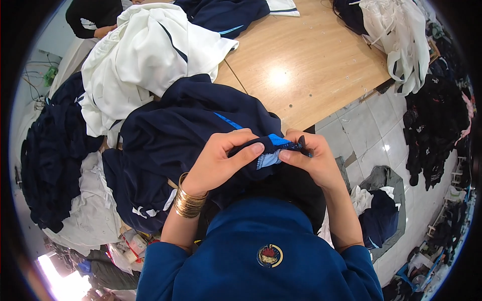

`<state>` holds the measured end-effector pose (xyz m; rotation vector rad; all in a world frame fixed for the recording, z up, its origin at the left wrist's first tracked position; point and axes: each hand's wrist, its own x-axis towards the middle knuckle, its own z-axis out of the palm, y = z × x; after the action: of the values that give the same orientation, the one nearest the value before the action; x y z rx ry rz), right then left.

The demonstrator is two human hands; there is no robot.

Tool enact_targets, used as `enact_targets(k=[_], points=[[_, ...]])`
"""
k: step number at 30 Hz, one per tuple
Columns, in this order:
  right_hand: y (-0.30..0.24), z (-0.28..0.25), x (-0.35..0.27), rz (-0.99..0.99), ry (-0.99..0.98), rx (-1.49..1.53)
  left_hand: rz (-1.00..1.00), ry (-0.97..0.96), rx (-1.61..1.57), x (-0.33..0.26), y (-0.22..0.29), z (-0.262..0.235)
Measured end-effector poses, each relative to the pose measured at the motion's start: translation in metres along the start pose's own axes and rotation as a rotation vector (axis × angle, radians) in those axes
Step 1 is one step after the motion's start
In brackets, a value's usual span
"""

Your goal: The recorder is using a pair of thread snips to trim excess loose threads from the waist and seams of navy blue athletic garments on a factory workbench.

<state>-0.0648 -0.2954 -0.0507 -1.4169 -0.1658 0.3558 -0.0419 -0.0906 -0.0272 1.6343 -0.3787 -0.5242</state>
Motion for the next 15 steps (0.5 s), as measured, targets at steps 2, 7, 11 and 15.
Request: enact_targets(k=[2,7,11,15], points=[[-0.002,0.0,-0.003,-0.002,0.014,-0.006,-0.045,0.013,-0.064,0.001,0.004,0.003],[-0.018,0.005,-0.011,-0.265,0.392,-0.691,-0.122,0.066,-0.197,-0.001,0.0,0.009],[-0.017,0.0,-0.022,-0.386,0.444,-0.849,-0.093,0.122,-0.243,-0.001,0.001,0.013],[-0.018,0.0,-0.028,-0.477,0.402,-1.101,-0.083,0.085,-0.177,0.0,0.001,0.013]])
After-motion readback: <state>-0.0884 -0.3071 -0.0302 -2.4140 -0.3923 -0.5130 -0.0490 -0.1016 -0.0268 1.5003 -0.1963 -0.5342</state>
